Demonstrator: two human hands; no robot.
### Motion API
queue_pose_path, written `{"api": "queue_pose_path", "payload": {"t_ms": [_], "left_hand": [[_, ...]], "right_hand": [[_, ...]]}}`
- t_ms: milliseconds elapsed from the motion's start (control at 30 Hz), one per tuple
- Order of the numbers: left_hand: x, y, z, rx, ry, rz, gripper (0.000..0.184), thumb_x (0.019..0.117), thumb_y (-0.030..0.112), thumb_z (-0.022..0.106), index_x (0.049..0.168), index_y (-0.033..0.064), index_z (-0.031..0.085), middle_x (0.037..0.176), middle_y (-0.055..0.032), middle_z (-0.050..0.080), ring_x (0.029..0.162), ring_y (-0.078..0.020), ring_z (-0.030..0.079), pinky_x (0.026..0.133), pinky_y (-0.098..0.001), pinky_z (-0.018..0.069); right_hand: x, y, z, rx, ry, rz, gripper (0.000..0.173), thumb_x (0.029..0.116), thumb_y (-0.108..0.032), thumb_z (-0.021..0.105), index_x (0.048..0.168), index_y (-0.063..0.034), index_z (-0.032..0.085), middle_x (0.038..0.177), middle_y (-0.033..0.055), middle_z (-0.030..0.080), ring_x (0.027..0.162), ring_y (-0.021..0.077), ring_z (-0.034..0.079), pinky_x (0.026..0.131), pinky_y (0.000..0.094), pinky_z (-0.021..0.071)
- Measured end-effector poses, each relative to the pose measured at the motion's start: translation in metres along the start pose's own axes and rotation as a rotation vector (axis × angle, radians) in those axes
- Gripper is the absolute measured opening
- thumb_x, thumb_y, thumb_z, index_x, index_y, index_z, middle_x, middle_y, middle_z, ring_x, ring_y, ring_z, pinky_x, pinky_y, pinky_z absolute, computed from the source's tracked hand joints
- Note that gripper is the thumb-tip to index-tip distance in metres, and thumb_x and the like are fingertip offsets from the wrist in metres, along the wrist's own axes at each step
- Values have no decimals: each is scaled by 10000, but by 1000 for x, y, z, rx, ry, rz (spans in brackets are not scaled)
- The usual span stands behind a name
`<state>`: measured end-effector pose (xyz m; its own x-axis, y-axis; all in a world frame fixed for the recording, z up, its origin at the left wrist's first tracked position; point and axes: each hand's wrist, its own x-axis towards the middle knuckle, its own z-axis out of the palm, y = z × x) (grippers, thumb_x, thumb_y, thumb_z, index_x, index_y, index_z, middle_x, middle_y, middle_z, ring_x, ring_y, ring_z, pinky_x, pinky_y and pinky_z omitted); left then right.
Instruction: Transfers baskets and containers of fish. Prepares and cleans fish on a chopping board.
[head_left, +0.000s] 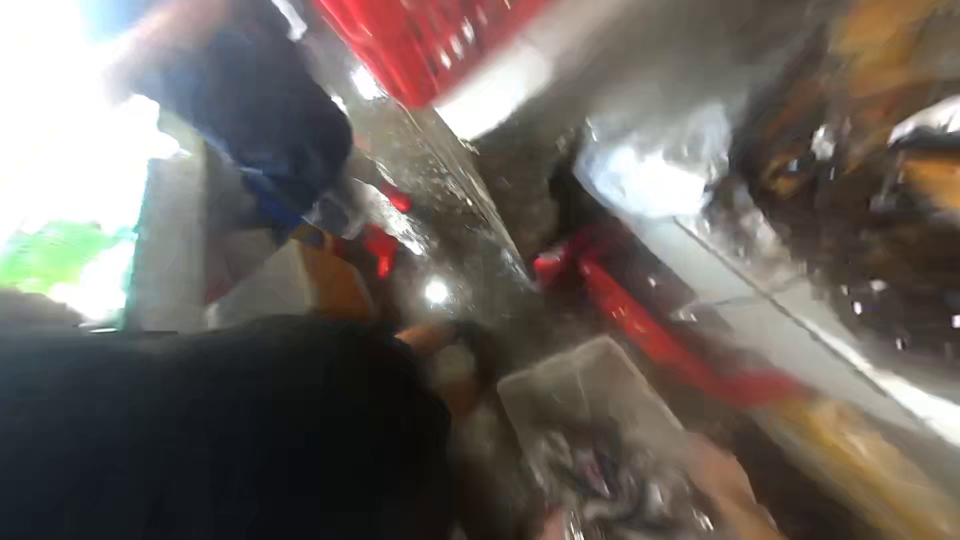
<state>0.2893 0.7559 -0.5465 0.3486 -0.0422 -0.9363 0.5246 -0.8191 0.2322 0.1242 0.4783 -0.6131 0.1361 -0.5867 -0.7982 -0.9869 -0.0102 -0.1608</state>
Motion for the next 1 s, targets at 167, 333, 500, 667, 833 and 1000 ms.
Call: {"api": "queue_pose_path", "payload": {"t_ms": [167, 333, 500, 667, 833, 1000], "left_hand": [[88, 0, 27, 349, -111, -16, 482, 1076, 302, 536, 1434, -20, 521, 1407, -259, 578, 1283, -383, 581, 1072, -540, 487], [134, -12, 20, 567, -131, -24, 435, 1055, 304, 582, 1354, -13, 594, 1249, -276, 653, 1096, -392, 677, 932, -564, 568], [133, -22, 39, 577, -225, -140, 671, 978, 489, 669, 1438, 23, 524, 1322, -262, 625, 1195, -401, 634, 980, -588, 533], [83, -35, 16, 578, -170, -8, 514, 1003, 431, 650, 1314, 22, 634, 1197, -247, 675, 1011, -377, 679, 855, -573, 562], [-58, 21, -49, 535, -155, 81, 430, 1005, 379, 662, 1277, 46, 659, 1098, -196, 718, 896, -310, 713, 800, -508, 596], [-233, 147, -106, 163, -57, 423, 334, 1039, 233, 615, 1275, -1, 652, 1070, -174, 744, 862, -264, 740, 771, -452, 632]], "right_hand": [[20, 11, -4, -10, -103, 162, 784, 890, -215, 751, 1574, -129, 378, 1348, 297, 610, 1230, 494, 608, 1007, 669, 498], [18, 43, 41, -5, -179, 246, 738, 895, -241, 734, 1545, -99, 415, 1348, 269, 620, 1244, 458, 609, 1029, 639, 495], [6, 96, 90, 101, -171, 486, 804, 865, -407, 732, 1563, -189, 396, 1330, 231, 644, 1222, 416, 634, 999, 627, 523], [-60, 95, 78, 283, -204, 492, 695, 966, -563, 613, 1478, -102, 520, 1345, 233, 641, 1250, 418, 617, 1051, 633, 490], [-179, 48, -10, 434, -124, 274, 475, 998, -464, 603, 1323, -123, 668, 1245, 170, 711, 1170, 356, 676, 1028, 607, 515], [-298, 3, -88, 496, -95, 63, 428, 969, -414, 650, 1315, -164, 685, 1243, 134, 718, 1161, 323, 683, 1026, 592, 531]]}}
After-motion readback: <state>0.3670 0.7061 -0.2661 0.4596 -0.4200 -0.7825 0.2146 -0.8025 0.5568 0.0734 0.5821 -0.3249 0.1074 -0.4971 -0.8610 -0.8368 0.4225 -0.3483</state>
